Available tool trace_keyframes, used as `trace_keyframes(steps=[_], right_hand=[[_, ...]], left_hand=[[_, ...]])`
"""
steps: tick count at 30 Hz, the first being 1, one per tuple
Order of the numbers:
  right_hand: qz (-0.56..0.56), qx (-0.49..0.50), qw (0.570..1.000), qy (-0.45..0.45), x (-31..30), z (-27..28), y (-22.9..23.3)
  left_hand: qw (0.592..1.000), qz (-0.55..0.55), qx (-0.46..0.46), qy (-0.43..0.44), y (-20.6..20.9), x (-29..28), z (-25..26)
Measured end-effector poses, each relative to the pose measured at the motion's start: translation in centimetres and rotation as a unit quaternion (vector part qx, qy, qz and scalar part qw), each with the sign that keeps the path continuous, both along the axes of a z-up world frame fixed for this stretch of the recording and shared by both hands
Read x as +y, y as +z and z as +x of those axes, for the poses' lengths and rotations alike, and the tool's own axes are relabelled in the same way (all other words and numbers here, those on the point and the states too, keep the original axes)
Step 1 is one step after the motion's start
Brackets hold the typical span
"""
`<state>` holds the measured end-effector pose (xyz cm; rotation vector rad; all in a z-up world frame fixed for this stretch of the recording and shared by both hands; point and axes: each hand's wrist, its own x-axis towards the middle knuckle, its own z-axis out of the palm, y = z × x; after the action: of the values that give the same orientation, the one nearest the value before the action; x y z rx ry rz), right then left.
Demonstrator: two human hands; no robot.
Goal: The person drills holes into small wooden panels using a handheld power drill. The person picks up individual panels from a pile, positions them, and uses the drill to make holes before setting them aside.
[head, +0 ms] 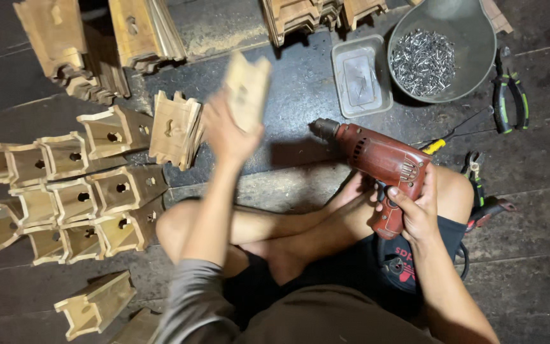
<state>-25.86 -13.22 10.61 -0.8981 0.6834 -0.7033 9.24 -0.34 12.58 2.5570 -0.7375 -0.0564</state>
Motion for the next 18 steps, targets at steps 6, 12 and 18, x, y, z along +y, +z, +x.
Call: trace_keyframes(steps=[6, 12, 18], right_hand=[[0.003, -0.002, 1.0, -0.014, 0.4, -0.4, -0.4], [-0.005, -0.012, 0.999, -0.045, 0.2, -0.2, -0.9], [0.009, -0.002, 0.998, -0.069, 0.0, -1.2, -1.9]], left_hand=[[0.983, -0.003, 0.07, -0.172, -9.0, 0.0, -0.8], [0.865, 0.301, -0.053, -0.397, -5.7, -4.2, 4.7], [0.988, 0.134, 0.002, -0.07, -6.6, -4.7, -1.1]])
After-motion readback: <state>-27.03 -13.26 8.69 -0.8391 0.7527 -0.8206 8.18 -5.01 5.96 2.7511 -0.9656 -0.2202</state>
